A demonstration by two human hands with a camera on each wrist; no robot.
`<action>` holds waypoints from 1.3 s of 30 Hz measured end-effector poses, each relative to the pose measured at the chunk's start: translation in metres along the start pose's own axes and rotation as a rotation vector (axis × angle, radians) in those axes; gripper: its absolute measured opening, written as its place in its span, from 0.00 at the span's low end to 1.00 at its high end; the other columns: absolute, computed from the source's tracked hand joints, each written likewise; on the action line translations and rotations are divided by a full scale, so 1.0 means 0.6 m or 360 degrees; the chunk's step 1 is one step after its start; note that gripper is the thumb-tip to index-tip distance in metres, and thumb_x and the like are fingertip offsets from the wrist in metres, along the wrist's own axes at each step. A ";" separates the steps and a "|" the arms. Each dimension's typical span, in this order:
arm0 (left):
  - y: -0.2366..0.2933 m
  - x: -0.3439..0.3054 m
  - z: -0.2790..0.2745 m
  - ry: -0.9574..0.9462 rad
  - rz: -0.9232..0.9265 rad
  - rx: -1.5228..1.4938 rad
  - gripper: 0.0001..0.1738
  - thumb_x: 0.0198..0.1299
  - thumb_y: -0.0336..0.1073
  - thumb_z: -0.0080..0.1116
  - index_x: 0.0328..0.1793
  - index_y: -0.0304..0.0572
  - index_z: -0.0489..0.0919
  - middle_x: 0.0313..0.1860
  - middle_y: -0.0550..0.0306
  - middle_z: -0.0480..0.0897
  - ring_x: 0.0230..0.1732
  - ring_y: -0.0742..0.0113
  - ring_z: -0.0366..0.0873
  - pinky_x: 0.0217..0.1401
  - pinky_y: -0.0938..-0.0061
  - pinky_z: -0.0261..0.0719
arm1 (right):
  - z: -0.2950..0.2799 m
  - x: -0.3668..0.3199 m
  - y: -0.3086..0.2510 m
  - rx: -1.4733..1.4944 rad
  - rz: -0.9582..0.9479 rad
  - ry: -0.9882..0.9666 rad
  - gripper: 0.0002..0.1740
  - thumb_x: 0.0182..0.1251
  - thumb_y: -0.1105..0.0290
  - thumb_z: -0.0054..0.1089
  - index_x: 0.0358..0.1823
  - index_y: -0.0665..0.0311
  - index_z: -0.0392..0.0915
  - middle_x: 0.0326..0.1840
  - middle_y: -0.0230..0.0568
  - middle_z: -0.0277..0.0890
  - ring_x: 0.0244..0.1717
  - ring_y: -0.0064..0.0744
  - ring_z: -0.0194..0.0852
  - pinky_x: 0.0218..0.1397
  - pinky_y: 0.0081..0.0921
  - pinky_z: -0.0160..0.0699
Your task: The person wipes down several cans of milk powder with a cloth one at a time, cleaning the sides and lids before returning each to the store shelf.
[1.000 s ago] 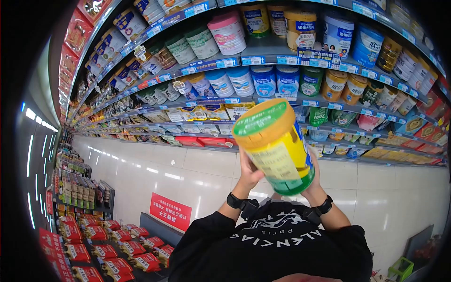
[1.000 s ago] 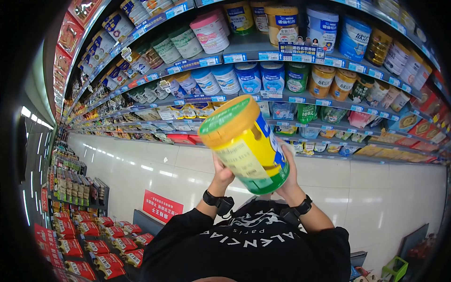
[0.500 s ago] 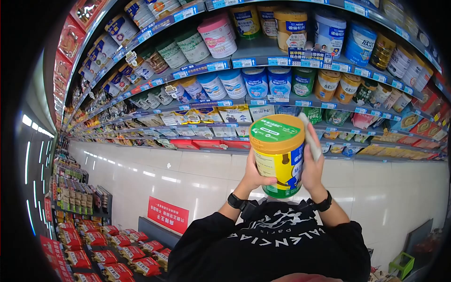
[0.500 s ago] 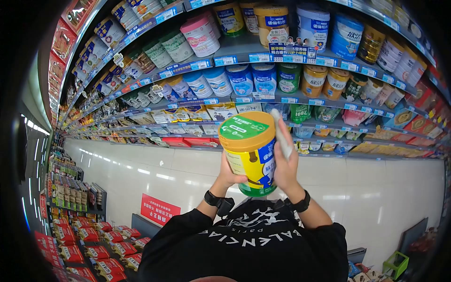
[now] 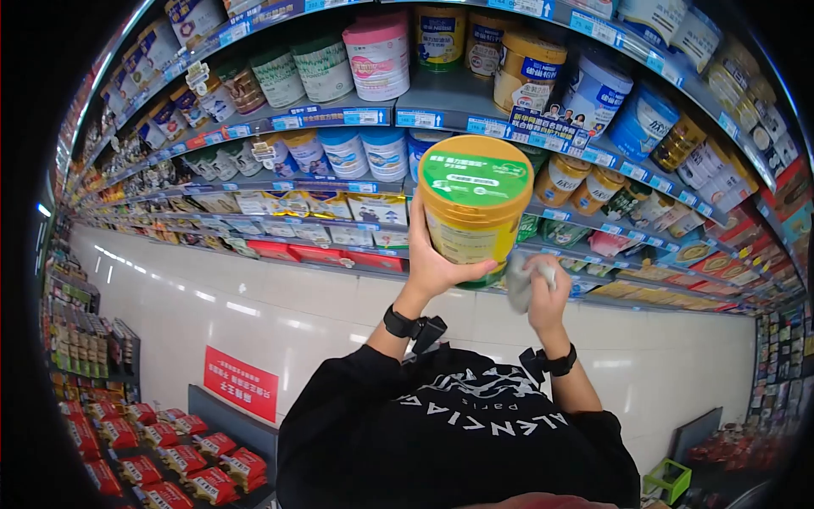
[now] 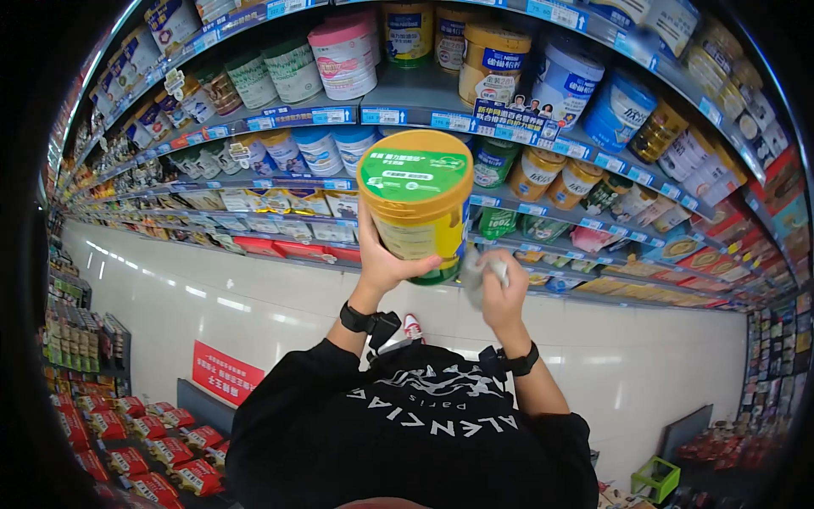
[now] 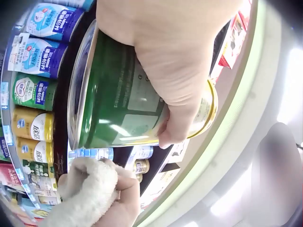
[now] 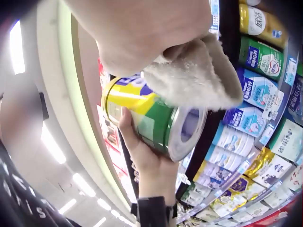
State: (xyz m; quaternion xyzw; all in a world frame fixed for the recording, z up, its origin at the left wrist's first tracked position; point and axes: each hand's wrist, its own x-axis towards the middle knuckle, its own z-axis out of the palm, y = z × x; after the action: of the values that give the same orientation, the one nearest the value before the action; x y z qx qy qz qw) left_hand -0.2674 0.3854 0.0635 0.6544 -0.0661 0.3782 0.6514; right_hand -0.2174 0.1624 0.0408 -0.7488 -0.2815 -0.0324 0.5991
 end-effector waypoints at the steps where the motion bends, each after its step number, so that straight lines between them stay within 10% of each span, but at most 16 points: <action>1: -0.006 0.012 0.000 0.0006 0.0041 0.0170 0.76 0.30 0.46 0.89 0.83 0.35 0.49 0.71 0.46 0.69 0.71 0.55 0.70 0.74 0.61 0.69 | 0.000 0.028 0.012 0.0087 0.0029 -0.0087 0.10 0.62 0.73 0.59 0.44 0.67 0.76 0.32 0.39 0.80 0.35 0.25 0.80 0.41 0.26 0.77; 4: -0.011 0.066 0.010 0.0005 0.0230 0.0211 0.77 0.28 0.47 0.89 0.83 0.35 0.49 0.74 0.43 0.68 0.73 0.54 0.69 0.75 0.60 0.68 | 0.024 0.075 -0.017 -0.0026 0.0030 -0.0205 0.13 0.61 0.69 0.65 0.44 0.68 0.76 0.33 0.39 0.81 0.35 0.27 0.81 0.42 0.26 0.77; 9: -0.061 0.143 -0.008 -0.0029 0.0341 0.0319 0.77 0.29 0.51 0.88 0.83 0.34 0.50 0.76 0.39 0.66 0.75 0.47 0.68 0.76 0.57 0.67 | 0.078 0.158 -0.015 -0.0300 -0.0218 0.0070 0.48 0.47 0.59 0.82 0.68 0.68 0.65 0.62 0.52 0.77 0.58 0.43 0.81 0.61 0.37 0.77; 19: -0.130 0.312 -0.055 -0.0157 0.1060 0.0398 0.68 0.37 0.45 0.86 0.82 0.47 0.52 0.78 0.35 0.63 0.77 0.37 0.63 0.78 0.46 0.60 | 0.170 0.321 0.141 0.0270 -0.0278 0.0211 0.29 0.49 0.67 0.84 0.55 0.65 0.84 0.53 0.41 0.85 0.55 0.33 0.82 0.60 0.34 0.79; 29: -0.154 0.392 -0.070 -0.0027 0.0597 0.0689 0.65 0.40 0.39 0.84 0.82 0.37 0.53 0.76 0.34 0.66 0.76 0.37 0.64 0.77 0.53 0.64 | 0.194 0.486 0.073 -0.0202 -0.0668 0.0170 0.23 0.47 0.69 0.84 0.47 0.65 0.86 0.53 0.41 0.86 0.52 0.37 0.85 0.57 0.32 0.81; 39: -0.149 0.457 -0.047 0.0014 0.0339 0.0565 0.72 0.33 0.41 0.88 0.82 0.36 0.50 0.71 0.37 0.72 0.72 0.48 0.72 0.74 0.60 0.70 | 0.188 0.549 0.020 -0.0212 -0.0525 0.0244 0.54 0.47 0.70 0.80 0.77 0.64 0.59 0.59 0.54 0.81 0.55 0.52 0.85 0.53 0.39 0.85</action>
State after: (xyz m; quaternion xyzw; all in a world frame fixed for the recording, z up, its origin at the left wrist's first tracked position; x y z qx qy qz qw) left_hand -0.0337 0.5350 0.1475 0.7466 -0.0644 0.4534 0.4826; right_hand 0.0320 0.3901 0.1257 -0.7258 -0.3512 -0.2057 0.5546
